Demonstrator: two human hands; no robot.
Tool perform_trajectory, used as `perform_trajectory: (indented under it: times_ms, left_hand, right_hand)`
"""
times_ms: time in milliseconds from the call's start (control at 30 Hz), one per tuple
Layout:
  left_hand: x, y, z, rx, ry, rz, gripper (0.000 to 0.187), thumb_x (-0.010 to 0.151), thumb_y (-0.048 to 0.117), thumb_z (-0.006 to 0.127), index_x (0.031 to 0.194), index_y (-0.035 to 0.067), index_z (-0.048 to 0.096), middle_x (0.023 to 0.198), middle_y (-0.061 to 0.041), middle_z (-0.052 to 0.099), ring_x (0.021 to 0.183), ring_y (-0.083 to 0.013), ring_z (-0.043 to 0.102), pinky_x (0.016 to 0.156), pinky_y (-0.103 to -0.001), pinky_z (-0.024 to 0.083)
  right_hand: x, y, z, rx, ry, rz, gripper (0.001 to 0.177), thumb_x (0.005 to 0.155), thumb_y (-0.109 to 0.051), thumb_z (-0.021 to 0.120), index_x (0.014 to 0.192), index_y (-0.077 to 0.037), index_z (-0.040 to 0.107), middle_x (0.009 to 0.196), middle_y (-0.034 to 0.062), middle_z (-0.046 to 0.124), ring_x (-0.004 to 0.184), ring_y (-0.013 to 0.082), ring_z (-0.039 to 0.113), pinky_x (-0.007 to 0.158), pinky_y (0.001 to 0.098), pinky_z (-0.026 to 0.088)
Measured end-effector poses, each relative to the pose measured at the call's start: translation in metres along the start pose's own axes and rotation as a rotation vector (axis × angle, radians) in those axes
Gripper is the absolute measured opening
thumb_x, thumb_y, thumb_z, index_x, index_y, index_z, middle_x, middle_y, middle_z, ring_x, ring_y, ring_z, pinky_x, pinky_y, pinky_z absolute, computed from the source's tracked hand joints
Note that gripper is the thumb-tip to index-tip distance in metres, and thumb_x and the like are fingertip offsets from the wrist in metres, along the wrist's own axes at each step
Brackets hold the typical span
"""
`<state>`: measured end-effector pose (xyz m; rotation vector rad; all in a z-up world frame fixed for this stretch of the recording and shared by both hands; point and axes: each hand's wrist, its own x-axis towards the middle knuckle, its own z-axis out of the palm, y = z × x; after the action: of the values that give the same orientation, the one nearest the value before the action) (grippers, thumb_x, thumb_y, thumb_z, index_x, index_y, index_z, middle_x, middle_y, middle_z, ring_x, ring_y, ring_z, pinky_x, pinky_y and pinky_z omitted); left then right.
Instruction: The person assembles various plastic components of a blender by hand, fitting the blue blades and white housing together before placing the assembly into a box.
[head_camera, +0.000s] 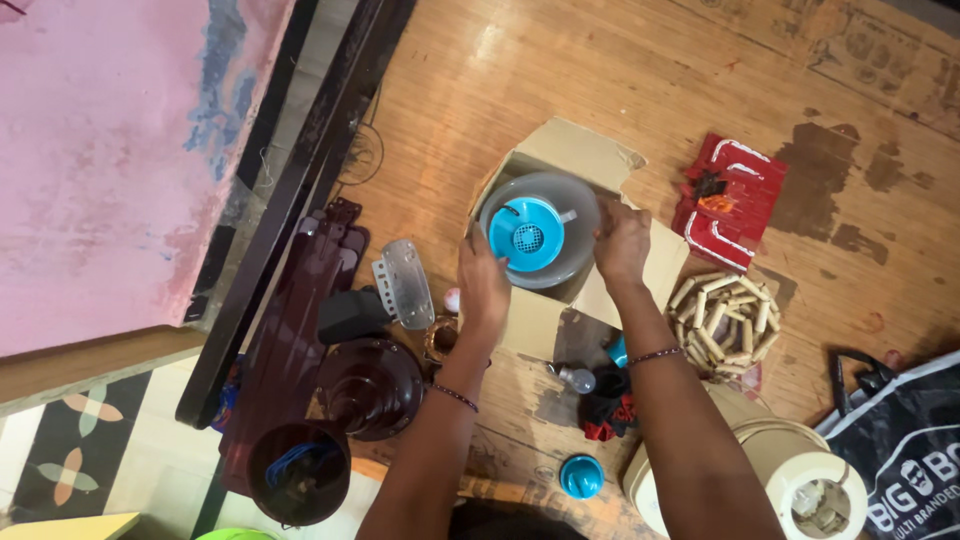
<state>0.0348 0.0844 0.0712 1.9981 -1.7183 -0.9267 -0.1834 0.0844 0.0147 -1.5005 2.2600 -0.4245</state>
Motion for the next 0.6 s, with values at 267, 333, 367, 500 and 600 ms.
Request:
perform_trajectory:
  times_ms: [267, 333, 367, 500, 600]
  left_hand:
    - [0.02, -0.002, 0.001, -0.439, -0.131, -0.368, 0.024, 0.115, 0.012, 0.044, 0.122, -0.005, 0.059, 0.114, -0.022, 0.063, 0.092, -0.0318, 0.072, 0.085, -0.043, 0.057]
    - [0.026, 0.001, 0.001, -0.531, -0.116, -0.459, 0.025, 0.114, 0.016, 0.046, 0.119, -0.004, 0.06, 0.11, -0.023, 0.065, 0.089, -0.0336, 0.071, 0.083, -0.044, 0.056]
    - [0.026, 0.001, 0.002, -0.623, -0.101, -0.551, 0.028, 0.112, 0.021, 0.048, 0.117, -0.003, 0.061, 0.105, -0.024, 0.067, 0.087, -0.0353, 0.071, 0.082, -0.044, 0.055]
    - [0.017, -0.011, 0.006, 0.232, -0.058, 0.07, 0.03, 0.091, 0.006, 0.064, 0.121, 0.0, 0.061, 0.115, -0.022, 0.063, 0.106, -0.0369, 0.066, 0.084, -0.044, 0.056]
    - [0.016, -0.017, 0.001, 0.217, 0.015, 0.124, 0.031, 0.089, 0.018, 0.071, 0.114, 0.001, 0.062, 0.118, -0.023, 0.061, 0.114, -0.041, 0.058, 0.086, -0.048, 0.052]
  right_hand:
    - [0.003, -0.02, -0.011, -0.118, -0.002, -0.017, 0.053, 0.076, -0.002, 0.081, 0.125, -0.019, 0.068, 0.107, 0.0134, 0.073, 0.102, 0.0409, 0.062, 0.079, 0.0502, 0.055]
    - [0.001, -0.027, -0.015, -0.126, -0.095, 0.215, 0.055, 0.079, -0.01, 0.083, 0.13, -0.022, 0.067, 0.108, 0.0258, 0.062, 0.096, 0.042, 0.063, 0.082, 0.0508, 0.054]
    - [0.003, -0.028, -0.017, -0.125, -0.096, 0.216, 0.055, 0.079, -0.01, 0.083, 0.13, -0.022, 0.067, 0.108, 0.0258, 0.062, 0.096, 0.042, 0.063, 0.082, 0.0508, 0.054]
    - [-0.007, -0.019, -0.027, -0.101, 0.04, -0.053, 0.058, 0.075, -0.007, 0.082, 0.129, -0.017, 0.066, 0.11, 0.0204, 0.067, 0.099, 0.0417, 0.061, 0.084, 0.0499, 0.053]
    - [-0.031, -0.008, -0.028, 0.008, 0.275, -0.16, 0.051, 0.076, -0.002, 0.079, 0.124, -0.013, 0.067, 0.113, 0.0161, 0.069, 0.102, 0.0394, 0.063, 0.09, 0.0482, 0.052]
